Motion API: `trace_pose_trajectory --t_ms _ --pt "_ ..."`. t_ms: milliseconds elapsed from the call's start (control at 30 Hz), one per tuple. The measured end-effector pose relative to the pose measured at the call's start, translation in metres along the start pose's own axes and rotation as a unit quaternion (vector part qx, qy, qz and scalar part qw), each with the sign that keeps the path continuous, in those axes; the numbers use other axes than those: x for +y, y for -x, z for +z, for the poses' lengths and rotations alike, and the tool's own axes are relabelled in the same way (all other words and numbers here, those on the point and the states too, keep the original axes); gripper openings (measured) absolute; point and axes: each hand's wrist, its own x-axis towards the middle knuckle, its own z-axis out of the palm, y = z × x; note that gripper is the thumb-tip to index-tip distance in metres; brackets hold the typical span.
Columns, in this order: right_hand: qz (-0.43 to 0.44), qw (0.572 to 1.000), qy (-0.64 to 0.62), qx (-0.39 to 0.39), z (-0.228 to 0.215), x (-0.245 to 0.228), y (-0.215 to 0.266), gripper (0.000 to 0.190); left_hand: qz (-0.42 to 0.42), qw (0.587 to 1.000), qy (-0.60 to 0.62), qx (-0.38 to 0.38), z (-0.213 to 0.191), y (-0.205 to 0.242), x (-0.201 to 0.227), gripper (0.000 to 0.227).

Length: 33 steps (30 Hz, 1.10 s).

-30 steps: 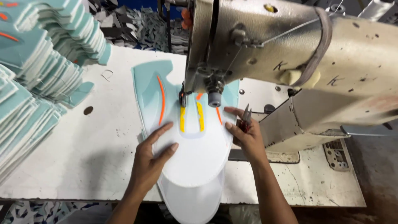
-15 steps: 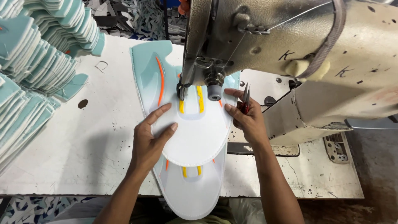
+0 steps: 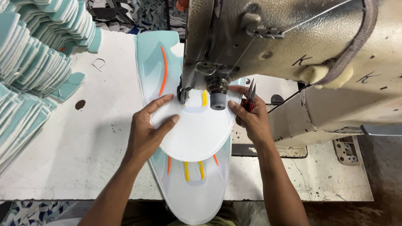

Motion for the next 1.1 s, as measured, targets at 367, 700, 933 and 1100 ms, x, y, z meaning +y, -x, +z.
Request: trace_pose_trajectory --t_ms 367,700,933,1100 --pt "-0.001 1.0 0.022 0.02 0.011 0.038 0.049 0.041 0.052 0.987 -0.096 -0.117 -0.034 -0.067 -0.018 0.052" --pt "-0.083 0.989 -0.091 0.085 0.077 0.078 0.1 0.037 0.085 0.965 0.067 0.237 -0.003 0.035 -0.046 0.1" --pt "-0.055 0.99 -0.092 0.09 0.096 0.077 0.112 0.04 0.105 0.989 -0.01 0.1 0.053 0.061 -0.04 0.072" --pt "-0.046 0.998 -0.033 -0.022 0.043 0.065 0.14 0.031 0.077 0.99 0.011 0.122 0.04 0.035 -0.019 0.056"
